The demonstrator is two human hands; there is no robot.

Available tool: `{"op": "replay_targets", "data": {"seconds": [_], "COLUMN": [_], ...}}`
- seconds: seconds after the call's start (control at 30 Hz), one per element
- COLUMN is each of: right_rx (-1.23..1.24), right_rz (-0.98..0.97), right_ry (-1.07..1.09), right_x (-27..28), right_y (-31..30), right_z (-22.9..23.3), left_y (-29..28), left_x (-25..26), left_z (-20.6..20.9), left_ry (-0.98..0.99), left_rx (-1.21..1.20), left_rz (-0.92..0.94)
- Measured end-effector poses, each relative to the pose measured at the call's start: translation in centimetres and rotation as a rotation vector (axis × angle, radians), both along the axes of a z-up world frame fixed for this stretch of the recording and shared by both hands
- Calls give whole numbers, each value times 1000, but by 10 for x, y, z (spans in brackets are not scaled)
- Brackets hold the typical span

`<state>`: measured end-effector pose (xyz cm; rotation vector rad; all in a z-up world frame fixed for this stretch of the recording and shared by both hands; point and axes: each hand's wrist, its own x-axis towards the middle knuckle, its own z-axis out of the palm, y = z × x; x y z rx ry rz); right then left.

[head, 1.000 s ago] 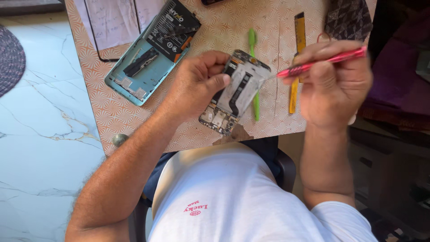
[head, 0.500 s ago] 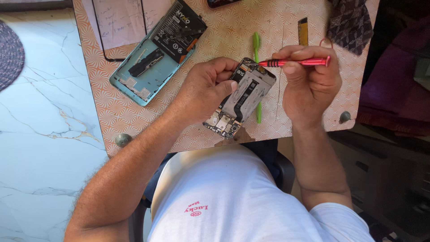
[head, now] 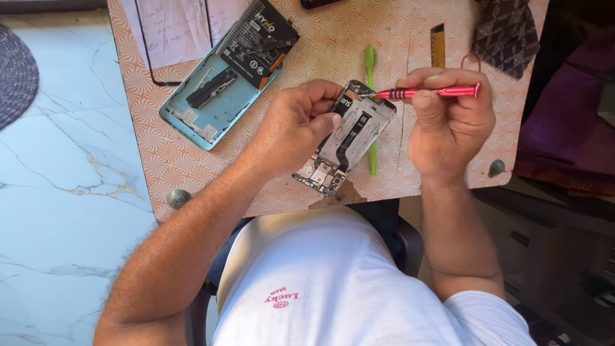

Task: The person repairs a disassembled smartphone by connecting internal ribbon cables to the motherboard. They use a red-handled screwdriver to pry open the connector latches and carefully align the cables before pressing them into place. The person handles the phone chassis and various internal components throughout the process.

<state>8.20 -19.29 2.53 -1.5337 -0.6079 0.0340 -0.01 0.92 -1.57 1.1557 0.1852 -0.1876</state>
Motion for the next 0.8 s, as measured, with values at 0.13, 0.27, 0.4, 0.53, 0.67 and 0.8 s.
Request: {"op": "replay_targets", "data": {"seconds": [0.13, 0.27, 0.4, 0.53, 0.67, 0.8], "right_rx": [18, -504, -1010, -1118, -796, -575], "right_rz": [10, -22, 10, -58, -44, 128], "right_ry": [26, 78, -65, -317, -226, -15], "right_x": [-1, -11, -17, -21, -14, 2], "right_y": [-8, -27, -23, -22, -11, 17], "right_z": [24, 38, 23, 23, 40, 29], "left_y": [1, 5, 7, 3, 1, 0], "left_x": [2, 0, -1, -2, -2, -4], "left_z": [1, 1, 2, 1, 0, 1], "left_ry": [6, -15, -34, -47, -72, -113], "left_rx": [35, 23, -15, -22, -50, -49], "left_rz": [11, 55, 95, 98, 101, 84]}}
